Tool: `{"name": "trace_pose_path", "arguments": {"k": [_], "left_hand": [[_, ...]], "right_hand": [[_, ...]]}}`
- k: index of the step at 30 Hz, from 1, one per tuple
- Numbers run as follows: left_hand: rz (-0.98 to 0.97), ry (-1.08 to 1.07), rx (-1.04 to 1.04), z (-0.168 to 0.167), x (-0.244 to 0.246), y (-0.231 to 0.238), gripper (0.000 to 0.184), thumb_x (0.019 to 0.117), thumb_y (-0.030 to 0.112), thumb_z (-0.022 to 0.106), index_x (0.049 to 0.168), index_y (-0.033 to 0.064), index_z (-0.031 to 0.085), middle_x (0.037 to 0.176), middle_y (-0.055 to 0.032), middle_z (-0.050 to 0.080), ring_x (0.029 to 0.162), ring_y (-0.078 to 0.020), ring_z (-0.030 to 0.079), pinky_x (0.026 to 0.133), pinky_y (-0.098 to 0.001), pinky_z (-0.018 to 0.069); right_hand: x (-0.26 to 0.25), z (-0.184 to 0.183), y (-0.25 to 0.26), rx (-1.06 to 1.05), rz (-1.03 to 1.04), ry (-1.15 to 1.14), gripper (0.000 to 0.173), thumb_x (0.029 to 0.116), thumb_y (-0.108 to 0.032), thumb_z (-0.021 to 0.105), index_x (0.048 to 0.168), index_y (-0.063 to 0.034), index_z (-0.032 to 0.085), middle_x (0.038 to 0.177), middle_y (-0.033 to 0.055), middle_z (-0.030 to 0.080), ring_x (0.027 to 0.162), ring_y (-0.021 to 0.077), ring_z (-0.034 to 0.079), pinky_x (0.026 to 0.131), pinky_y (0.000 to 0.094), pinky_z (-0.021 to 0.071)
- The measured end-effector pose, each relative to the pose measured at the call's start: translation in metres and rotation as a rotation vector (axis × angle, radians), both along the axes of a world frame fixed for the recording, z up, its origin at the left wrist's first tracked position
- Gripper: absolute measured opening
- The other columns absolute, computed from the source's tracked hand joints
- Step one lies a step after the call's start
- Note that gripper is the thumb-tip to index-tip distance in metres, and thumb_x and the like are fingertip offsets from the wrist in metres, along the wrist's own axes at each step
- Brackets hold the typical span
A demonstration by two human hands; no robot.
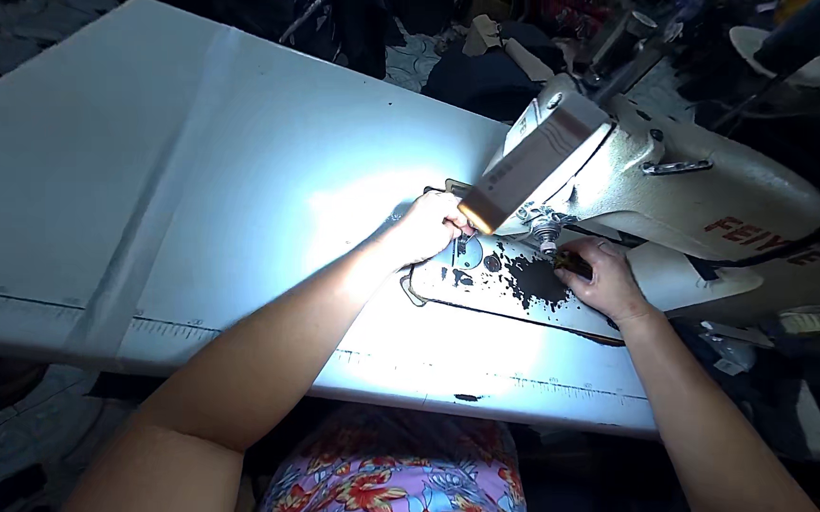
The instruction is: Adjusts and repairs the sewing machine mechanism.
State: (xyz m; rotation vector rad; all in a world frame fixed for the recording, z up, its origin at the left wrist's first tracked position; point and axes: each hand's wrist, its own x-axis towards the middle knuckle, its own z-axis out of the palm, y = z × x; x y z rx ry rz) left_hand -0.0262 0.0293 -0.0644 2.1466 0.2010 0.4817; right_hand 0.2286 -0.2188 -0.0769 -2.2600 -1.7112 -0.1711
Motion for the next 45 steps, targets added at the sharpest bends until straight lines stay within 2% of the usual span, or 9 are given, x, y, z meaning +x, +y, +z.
{"name": "trace_pose_path", "arguments": {"k": [2,3,7,10,12,17,24,31,45], "left_hand": [[-0.056,-0.047,0.015,-0.003,-0.001,0.004,0.017,0.0924,-0.010,0.056,0.091,-0.0072,0.073,0.103,-0.0199,0.068,0.104,-0.0255,0.062,0.095,-0.0378,0.0464],[-0.075,-0.070,0.031,-0.003,-0.002,0.005,0.019,0.0929,-0.009,0.056,0.093,-0.0072,0.074,0.102,-0.0210,0.069,0.104,-0.0274,0.063,0.095,-0.0397,0.0462],[-0.035,-0.037,-0.088,0.008,-0.011,0.000,0.017,0.0939,-0.007,0.059,0.092,-0.0025,0.075,0.102,-0.0145,0.072,0.103,-0.0193,0.063,0.094,-0.0367,0.0475],[-0.015,0.034,-0.204,0.010,-0.008,0.000,0.017,0.0937,-0.006,0.059,0.093,-0.0001,0.075,0.106,-0.0134,0.072,0.107,-0.0207,0.064,0.096,-0.0415,0.0480],[-0.027,0.097,-0.233,0.009,-0.003,0.004,0.020,0.0935,-0.007,0.058,0.095,0.0009,0.076,0.111,-0.0142,0.071,0.111,-0.0235,0.063,0.097,-0.0444,0.0474],[-0.115,0.067,-0.210,0.006,0.000,0.010,0.024,0.0937,-0.010,0.053,0.094,-0.0017,0.076,0.113,-0.0159,0.070,0.109,-0.0233,0.063,0.095,-0.0416,0.0479],[-0.125,0.111,-0.240,0.011,0.000,0.010,0.021,0.0964,-0.005,0.054,0.095,-0.0011,0.075,0.104,-0.0142,0.068,0.100,-0.0224,0.061,0.089,-0.0426,0.0470],[-0.062,0.150,-0.288,0.016,0.002,0.010,0.020,0.0957,-0.004,0.055,0.097,-0.0008,0.075,0.106,-0.0166,0.070,0.105,-0.0271,0.063,0.094,-0.0478,0.0477],[-0.069,0.128,-0.220,0.011,0.005,0.014,0.018,0.0948,-0.001,0.057,0.092,-0.0001,0.075,0.099,-0.0169,0.070,0.099,-0.0292,0.064,0.087,-0.0507,0.0483]], "right_hand": [[-0.015,0.011,0.003,-0.003,-0.037,-0.025,0.050,0.0847,-0.025,0.075,0.127,0.0002,0.067,0.131,0.0298,0.060,0.124,0.0513,0.055,0.103,0.0704,0.0385],[-0.031,0.016,0.007,0.063,-0.038,-0.001,0.044,0.0857,-0.019,0.076,0.124,0.0025,0.068,0.130,0.0304,0.061,0.124,0.0498,0.056,0.105,0.0666,0.0405],[-0.096,0.015,0.036,0.324,-0.026,0.260,0.017,0.0893,-0.005,0.069,0.102,0.0070,0.071,0.104,0.0186,0.071,0.097,0.0218,0.069,0.090,0.0375,0.0566],[-0.126,0.005,0.062,0.359,-0.110,0.489,0.016,0.0903,-0.003,0.071,0.104,0.0046,0.069,0.097,0.0073,0.072,0.084,0.0031,0.067,0.079,0.0204,0.0562],[-0.135,0.000,0.080,0.391,-0.164,0.561,0.015,0.0869,-0.001,0.073,0.101,0.0045,0.071,0.093,0.0052,0.073,0.081,-0.0002,0.065,0.076,0.0169,0.0541],[-0.146,-0.011,0.102,0.454,-0.208,0.652,0.017,0.0790,0.004,0.078,0.095,0.0029,0.072,0.084,0.0017,0.072,0.072,-0.0014,0.063,0.069,0.0160,0.0532],[-0.152,-0.020,0.105,0.612,-0.181,0.528,0.006,0.0846,0.002,0.074,0.090,0.0031,0.072,0.084,0.0021,0.075,0.072,-0.0035,0.065,0.071,0.0144,0.0539],[-0.153,-0.018,0.105,0.616,-0.200,0.476,0.004,0.0847,-0.001,0.072,0.087,0.0011,0.074,0.080,0.0001,0.073,0.072,-0.0029,0.065,0.070,0.0150,0.0544],[-0.158,-0.017,0.106,0.570,-0.240,0.409,0.004,0.0855,-0.003,0.070,0.084,0.0006,0.073,0.075,-0.0018,0.070,0.068,-0.0055,0.062,0.067,0.0124,0.0514]]}}
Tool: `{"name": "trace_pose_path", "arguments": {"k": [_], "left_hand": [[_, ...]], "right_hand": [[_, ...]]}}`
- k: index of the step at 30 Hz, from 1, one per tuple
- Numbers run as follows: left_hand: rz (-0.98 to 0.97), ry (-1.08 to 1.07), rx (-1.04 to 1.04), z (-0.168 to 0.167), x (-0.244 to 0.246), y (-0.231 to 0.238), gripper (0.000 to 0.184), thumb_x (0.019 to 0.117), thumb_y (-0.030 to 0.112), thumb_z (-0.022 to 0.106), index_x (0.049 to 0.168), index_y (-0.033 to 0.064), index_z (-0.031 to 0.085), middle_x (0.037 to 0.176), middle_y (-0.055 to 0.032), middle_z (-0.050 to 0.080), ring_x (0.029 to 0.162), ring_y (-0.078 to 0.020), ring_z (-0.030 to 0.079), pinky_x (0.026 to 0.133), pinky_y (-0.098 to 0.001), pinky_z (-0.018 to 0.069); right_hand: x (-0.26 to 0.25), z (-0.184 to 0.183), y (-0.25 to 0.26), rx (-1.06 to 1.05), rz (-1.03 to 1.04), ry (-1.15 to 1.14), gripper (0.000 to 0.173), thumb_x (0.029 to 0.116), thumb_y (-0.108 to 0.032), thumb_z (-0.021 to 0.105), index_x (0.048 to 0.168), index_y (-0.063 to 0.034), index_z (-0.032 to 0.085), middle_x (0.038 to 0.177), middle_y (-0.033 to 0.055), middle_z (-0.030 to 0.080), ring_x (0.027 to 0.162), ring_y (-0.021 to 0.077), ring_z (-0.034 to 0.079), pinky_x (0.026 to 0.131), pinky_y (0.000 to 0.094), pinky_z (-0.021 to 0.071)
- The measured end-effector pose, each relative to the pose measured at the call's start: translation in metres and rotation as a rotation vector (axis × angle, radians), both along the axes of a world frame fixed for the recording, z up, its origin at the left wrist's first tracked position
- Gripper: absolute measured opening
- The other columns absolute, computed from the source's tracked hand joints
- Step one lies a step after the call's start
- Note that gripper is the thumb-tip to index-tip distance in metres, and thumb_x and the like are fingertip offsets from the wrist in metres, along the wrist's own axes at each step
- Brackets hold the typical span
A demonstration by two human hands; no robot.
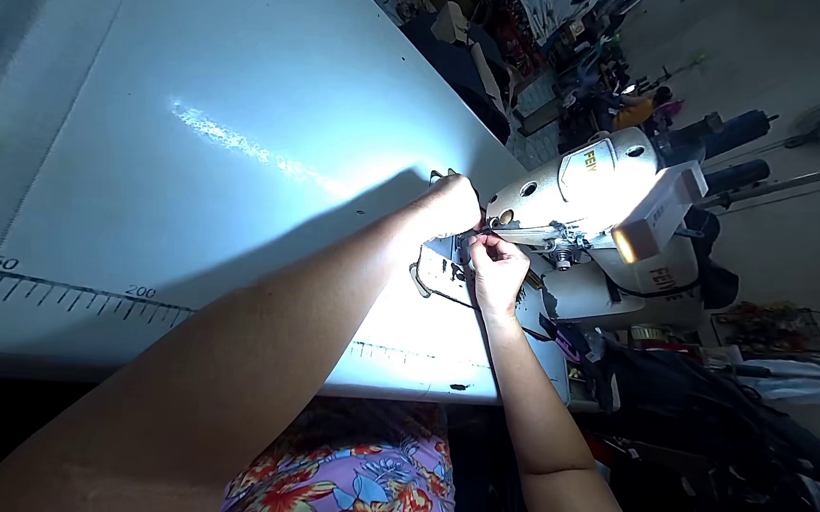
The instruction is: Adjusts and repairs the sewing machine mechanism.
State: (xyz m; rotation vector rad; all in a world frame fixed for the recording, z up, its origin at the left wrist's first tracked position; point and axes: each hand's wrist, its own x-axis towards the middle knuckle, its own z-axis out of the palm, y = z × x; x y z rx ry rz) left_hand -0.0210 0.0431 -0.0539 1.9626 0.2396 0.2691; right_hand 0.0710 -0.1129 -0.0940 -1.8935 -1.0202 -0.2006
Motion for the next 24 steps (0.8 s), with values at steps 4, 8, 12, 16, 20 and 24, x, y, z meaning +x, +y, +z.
{"name": "trace_pose_path", "arguments": {"k": [4,8,12,16,20,24], "left_hand": [[-0.009,0.001,0.006,0.0011,-0.0016,0.0004,0.018,0.0963,0.001,0.057,0.092,-0.0019,0.074,0.098,-0.0174,0.069,0.098,-0.0295,0.063,0.086,-0.0505,0.0475],[-0.005,0.010,0.017,0.0016,-0.0013,0.0002,0.017,0.0961,0.001,0.058,0.092,-0.0008,0.075,0.098,-0.0165,0.070,0.097,-0.0283,0.063,0.086,-0.0494,0.0476],[0.000,0.016,0.028,0.0010,-0.0006,0.0002,0.017,0.0965,0.003,0.060,0.092,0.0004,0.076,0.098,-0.0161,0.070,0.098,-0.0281,0.064,0.086,-0.0496,0.0477],[-0.012,0.003,0.033,0.0016,-0.0026,0.0007,0.018,0.0951,0.000,0.058,0.094,-0.0001,0.076,0.099,-0.0158,0.070,0.098,-0.0275,0.063,0.087,-0.0489,0.0475],[-0.005,0.018,0.020,0.0013,-0.0013,0.0008,0.018,0.0961,0.002,0.059,0.096,0.0006,0.077,0.102,-0.0164,0.071,0.102,-0.0281,0.064,0.089,-0.0493,0.0482],[-0.005,0.014,0.042,0.0008,-0.0002,0.0002,0.018,0.0959,0.002,0.059,0.094,0.0008,0.076,0.098,-0.0158,0.070,0.098,-0.0279,0.064,0.086,-0.0491,0.0480]], "right_hand": [[-0.0003,0.0000,-0.0003,-0.019,-0.006,0.006,0.005,0.0858,-0.004,0.071,0.084,-0.0003,0.073,0.074,-0.0030,0.069,0.067,-0.0060,0.061,0.066,0.0118,0.0506],[-0.0009,0.0002,-0.0001,-0.005,-0.004,-0.011,0.005,0.0860,-0.004,0.071,0.084,-0.0002,0.073,0.075,-0.0025,0.070,0.068,-0.0062,0.062,0.067,0.0119,0.0517],[-0.0007,0.0000,-0.0006,-0.007,-0.012,-0.016,0.005,0.0862,-0.004,0.070,0.085,0.0003,0.073,0.075,-0.0023,0.070,0.068,-0.0068,0.061,0.066,0.0110,0.0506],[-0.0004,-0.0002,-0.0005,0.004,-0.012,-0.020,0.005,0.0852,-0.004,0.071,0.084,0.0002,0.073,0.075,-0.0020,0.070,0.067,-0.0065,0.061,0.066,0.0113,0.0508],[0.0008,-0.0014,-0.0003,0.005,-0.010,-0.026,0.005,0.0853,-0.004,0.071,0.084,0.0000,0.073,0.074,-0.0023,0.070,0.066,-0.0066,0.061,0.064,0.0114,0.0504],[-0.0008,0.0008,0.0000,0.001,-0.021,-0.013,0.005,0.0856,-0.004,0.071,0.083,-0.0005,0.073,0.073,-0.0029,0.070,0.065,-0.0065,0.061,0.064,0.0115,0.0506]]}}
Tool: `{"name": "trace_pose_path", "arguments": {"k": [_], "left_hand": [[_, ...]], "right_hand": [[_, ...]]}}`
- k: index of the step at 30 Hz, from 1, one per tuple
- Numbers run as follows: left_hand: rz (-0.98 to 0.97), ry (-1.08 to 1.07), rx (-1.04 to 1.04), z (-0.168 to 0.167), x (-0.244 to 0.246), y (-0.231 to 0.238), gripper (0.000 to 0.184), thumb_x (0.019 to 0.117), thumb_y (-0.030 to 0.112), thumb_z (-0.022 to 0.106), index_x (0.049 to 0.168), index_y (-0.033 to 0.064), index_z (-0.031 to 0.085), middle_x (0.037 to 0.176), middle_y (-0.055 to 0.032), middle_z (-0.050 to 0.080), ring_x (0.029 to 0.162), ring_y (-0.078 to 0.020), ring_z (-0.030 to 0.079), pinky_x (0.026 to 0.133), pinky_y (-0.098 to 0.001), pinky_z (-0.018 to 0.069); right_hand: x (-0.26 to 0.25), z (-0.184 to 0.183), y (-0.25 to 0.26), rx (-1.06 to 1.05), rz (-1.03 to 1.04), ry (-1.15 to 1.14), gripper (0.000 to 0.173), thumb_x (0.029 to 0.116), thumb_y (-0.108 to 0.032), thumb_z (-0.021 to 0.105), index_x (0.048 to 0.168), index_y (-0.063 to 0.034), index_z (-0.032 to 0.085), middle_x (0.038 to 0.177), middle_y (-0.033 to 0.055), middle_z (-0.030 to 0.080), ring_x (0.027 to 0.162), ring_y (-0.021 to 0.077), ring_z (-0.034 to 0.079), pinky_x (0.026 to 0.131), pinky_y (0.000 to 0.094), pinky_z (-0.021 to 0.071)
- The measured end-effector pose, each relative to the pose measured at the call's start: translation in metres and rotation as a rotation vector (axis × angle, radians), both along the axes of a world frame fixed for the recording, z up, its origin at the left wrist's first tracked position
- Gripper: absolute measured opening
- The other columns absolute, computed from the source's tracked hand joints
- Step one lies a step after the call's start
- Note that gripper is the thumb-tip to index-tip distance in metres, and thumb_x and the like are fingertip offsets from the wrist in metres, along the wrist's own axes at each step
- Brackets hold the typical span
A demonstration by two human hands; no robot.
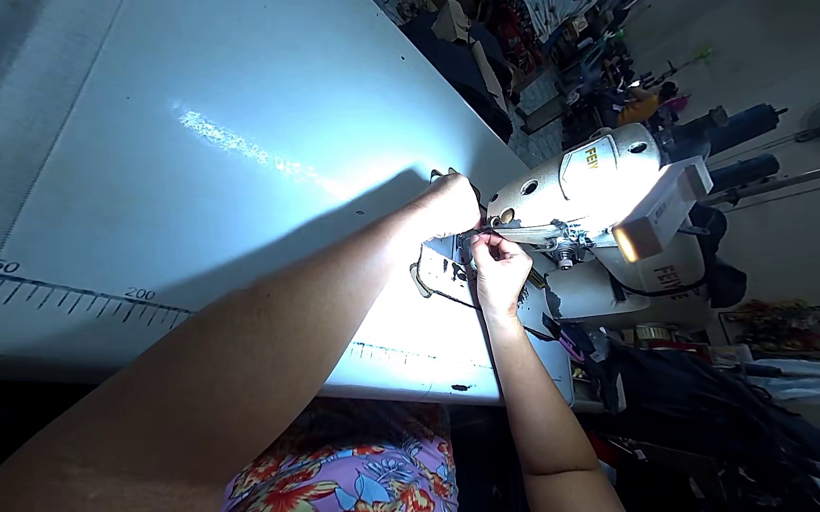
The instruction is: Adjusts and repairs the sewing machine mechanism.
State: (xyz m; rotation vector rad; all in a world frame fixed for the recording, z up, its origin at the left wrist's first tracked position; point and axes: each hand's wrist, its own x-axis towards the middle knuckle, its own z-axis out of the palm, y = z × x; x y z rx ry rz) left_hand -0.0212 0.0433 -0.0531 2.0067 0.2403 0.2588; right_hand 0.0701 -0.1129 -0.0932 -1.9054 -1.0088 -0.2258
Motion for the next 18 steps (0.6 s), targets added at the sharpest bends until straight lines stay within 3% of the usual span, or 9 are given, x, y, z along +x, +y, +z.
{"name": "trace_pose_path", "arguments": {"k": [7,12,18], "left_hand": [[-0.018,-0.038,0.034,-0.005,0.002,-0.002,0.015,0.0920,0.000,0.062,0.093,-0.0004,0.077,0.096,-0.0164,0.071,0.096,-0.0282,0.065,0.087,-0.0490,0.0494],[0.009,-0.102,0.153,-0.014,0.006,-0.013,0.006,0.0870,0.000,0.069,0.081,-0.0013,0.070,0.097,-0.0150,0.064,0.099,-0.0279,0.062,0.087,-0.0452,0.0504],[0.045,-0.175,0.216,-0.020,0.006,-0.018,0.012,0.0893,-0.001,0.066,0.078,-0.0025,0.067,0.096,-0.0151,0.062,0.100,-0.0277,0.060,0.088,-0.0419,0.0488]], "right_hand": [[-0.001,-0.001,0.000,0.007,-0.007,-0.003,0.005,0.0859,-0.004,0.072,0.084,-0.0002,0.074,0.072,-0.0029,0.069,0.064,-0.0069,0.060,0.063,0.0113,0.0504],[-0.002,-0.001,0.001,0.033,-0.017,0.027,0.004,0.0865,-0.003,0.071,0.085,0.0000,0.074,0.072,-0.0030,0.069,0.063,-0.0065,0.059,0.062,0.0117,0.0494],[0.006,-0.005,-0.004,0.068,0.075,-0.010,0.008,0.0887,-0.003,0.067,0.088,0.0020,0.073,0.082,0.0022,0.074,0.073,-0.0026,0.065,0.072,0.0151,0.0533]]}}
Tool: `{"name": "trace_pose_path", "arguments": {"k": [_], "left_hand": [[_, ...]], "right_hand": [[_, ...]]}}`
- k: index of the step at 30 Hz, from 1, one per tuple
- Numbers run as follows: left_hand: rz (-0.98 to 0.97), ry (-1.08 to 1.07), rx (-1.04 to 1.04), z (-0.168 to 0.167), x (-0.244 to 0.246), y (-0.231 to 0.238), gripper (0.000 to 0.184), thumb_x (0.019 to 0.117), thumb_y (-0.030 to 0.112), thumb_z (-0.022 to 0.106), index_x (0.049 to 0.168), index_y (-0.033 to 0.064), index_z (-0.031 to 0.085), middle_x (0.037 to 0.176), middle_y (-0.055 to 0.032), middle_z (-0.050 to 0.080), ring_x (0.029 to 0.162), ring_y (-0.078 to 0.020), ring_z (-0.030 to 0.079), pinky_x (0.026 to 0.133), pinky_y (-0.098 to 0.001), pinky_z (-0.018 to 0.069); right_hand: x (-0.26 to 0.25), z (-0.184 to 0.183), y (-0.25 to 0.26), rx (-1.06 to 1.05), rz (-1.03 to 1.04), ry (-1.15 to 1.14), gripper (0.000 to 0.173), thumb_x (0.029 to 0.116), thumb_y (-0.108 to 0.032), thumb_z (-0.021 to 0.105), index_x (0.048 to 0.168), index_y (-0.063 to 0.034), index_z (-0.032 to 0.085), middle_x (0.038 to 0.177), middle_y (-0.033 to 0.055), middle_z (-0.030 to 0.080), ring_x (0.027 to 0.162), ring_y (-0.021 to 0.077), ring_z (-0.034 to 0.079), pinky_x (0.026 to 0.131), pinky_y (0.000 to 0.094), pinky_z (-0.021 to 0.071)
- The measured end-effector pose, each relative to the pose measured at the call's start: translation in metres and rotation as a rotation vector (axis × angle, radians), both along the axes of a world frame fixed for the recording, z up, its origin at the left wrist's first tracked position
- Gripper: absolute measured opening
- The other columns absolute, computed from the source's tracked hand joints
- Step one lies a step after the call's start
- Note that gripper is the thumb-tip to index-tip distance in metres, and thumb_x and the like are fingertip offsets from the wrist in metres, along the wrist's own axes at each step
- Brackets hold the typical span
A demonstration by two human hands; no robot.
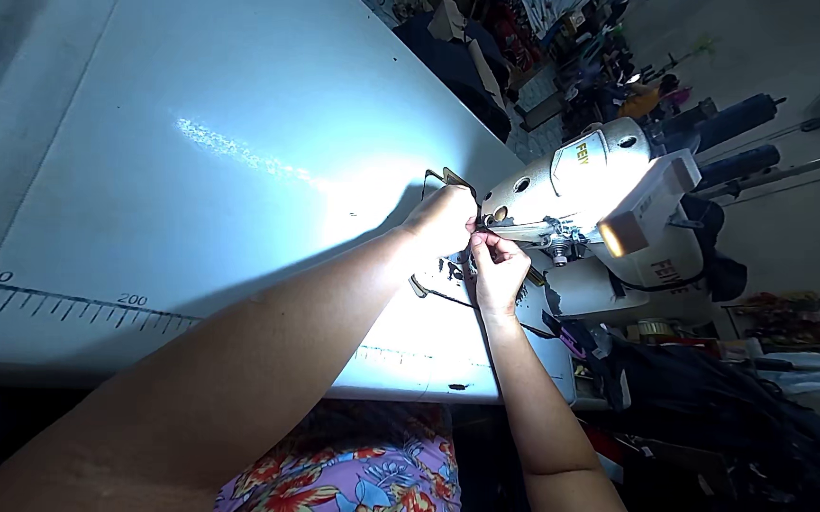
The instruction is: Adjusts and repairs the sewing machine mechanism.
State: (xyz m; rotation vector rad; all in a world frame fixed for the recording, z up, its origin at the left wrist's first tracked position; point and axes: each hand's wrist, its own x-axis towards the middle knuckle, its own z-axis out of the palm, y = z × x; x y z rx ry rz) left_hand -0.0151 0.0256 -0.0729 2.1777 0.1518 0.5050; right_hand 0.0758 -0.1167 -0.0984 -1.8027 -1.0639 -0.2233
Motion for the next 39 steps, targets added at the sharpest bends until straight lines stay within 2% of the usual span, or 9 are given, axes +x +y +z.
{"name": "trace_pose_path", "arguments": {"k": [2,7,11,16,21,29,34,36,39], "left_hand": [[-0.021,-0.019,-0.008,-0.002,0.001,0.002,0.013,0.0907,0.001,0.066,0.079,-0.0033,0.068,0.095,-0.0152,0.063,0.099,-0.0267,0.060,0.088,-0.0406,0.0484],[-0.103,0.004,-0.035,0.002,-0.001,0.011,0.013,0.0942,0.000,0.064,0.084,-0.0043,0.071,0.100,-0.0175,0.066,0.101,-0.0271,0.062,0.091,-0.0418,0.0486],[-0.129,0.028,-0.020,0.005,-0.003,0.015,0.013,0.0945,-0.002,0.061,0.088,-0.0032,0.073,0.097,-0.0167,0.067,0.098,-0.0270,0.063,0.090,-0.0428,0.0488],[-0.130,0.016,-0.011,0.003,-0.002,0.016,0.014,0.0952,-0.003,0.060,0.089,-0.0042,0.072,0.095,-0.0164,0.066,0.096,-0.0266,0.062,0.089,-0.0420,0.0485],[-0.127,0.043,-0.021,0.004,-0.003,0.015,0.013,0.0944,-0.005,0.059,0.090,-0.0042,0.072,0.097,-0.0162,0.067,0.098,-0.0260,0.062,0.090,-0.0411,0.0487],[-0.081,0.029,-0.027,0.002,-0.002,0.014,0.010,0.0938,-0.002,0.063,0.091,-0.0017,0.073,0.100,-0.0155,0.070,0.102,-0.0239,0.065,0.093,-0.0391,0.0500],[-0.038,0.044,-0.060,0.006,-0.005,0.011,0.006,0.0906,-0.001,0.068,0.087,-0.0006,0.074,0.096,-0.0147,0.070,0.100,-0.0234,0.065,0.091,-0.0401,0.0498],[0.006,0.058,-0.062,0.009,-0.006,0.008,0.004,0.0886,0.004,0.074,0.086,0.0012,0.075,0.095,-0.0133,0.071,0.097,-0.0222,0.066,0.088,-0.0409,0.0504],[0.080,-0.001,-0.059,0.005,-0.004,0.001,0.015,0.0844,0.011,0.080,0.077,0.0020,0.071,0.089,-0.0119,0.070,0.091,-0.0210,0.066,0.083,-0.0400,0.0513]], "right_hand": [[0.002,-0.001,-0.003,0.013,0.015,0.004,0.012,0.0899,-0.004,0.062,0.090,0.0023,0.073,0.084,0.0028,0.074,0.076,-0.0017,0.066,0.074,0.0162,0.0533],[0.002,0.002,-0.004,-0.063,-0.054,0.043,0.016,0.0848,-0.003,0.060,0.091,0.0035,0.073,0.086,0.0039,0.074,0.073,-0.0040,0.063,0.069,0.0143,0.0499],[0.001,0.002,-0.002,-0.093,-0.016,0.104,0.013,0.0846,0.000,0.065,0.094,0.0042,0.073,0.086,0.0036,0.074,0.072,-0.0038,0.062,0.069,0.0136,0.0512],[0.003,0.000,0.001,-0.066,0.029,0.169,0.011,0.0816,0.005,0.072,0.092,0.0034,0.073,0.081,0.0017,0.073,0.069,-0.0030,0.063,0.066,0.0139,0.0526],[0.003,0.001,0.002,-0.131,0.015,0.170,0.010,0.0816,0.003,0.075,0.091,0.0018,0.074,0.080,0.0014,0.072,0.069,-0.0040,0.062,0.067,0.0136,0.0524],[0.003,0.003,0.005,-0.184,-0.004,0.218,0.004,0.0845,-0.003,0.077,0.086,-0.0003,0.075,0.073,0.0003,0.068,0.062,-0.0029,0.056,0.062,0.0159,0.0483],[0.001,0.005,0.005,-0.175,0.023,0.223,0.003,0.0851,-0.004,0.073,0.085,-0.0022,0.075,0.070,-0.0019,0.068,0.060,-0.0045,0.055,0.059,0.0150,0.0461],[0.001,0.006,0.005,-0.166,0.025,0.233,0.003,0.0844,-0.003,0.073,0.085,-0.0018,0.075,0.070,-0.0023,0.068,0.060,-0.0049,0.055,0.060,0.0146,0.0465],[0.000,0.006,0.006,-0.158,0.009,0.250,0.003,0.0824,-0.001,0.073,0.083,-0.0025,0.075,0.070,-0.0035,0.067,0.060,-0.0052,0.054,0.059,0.0145,0.0458]]}}
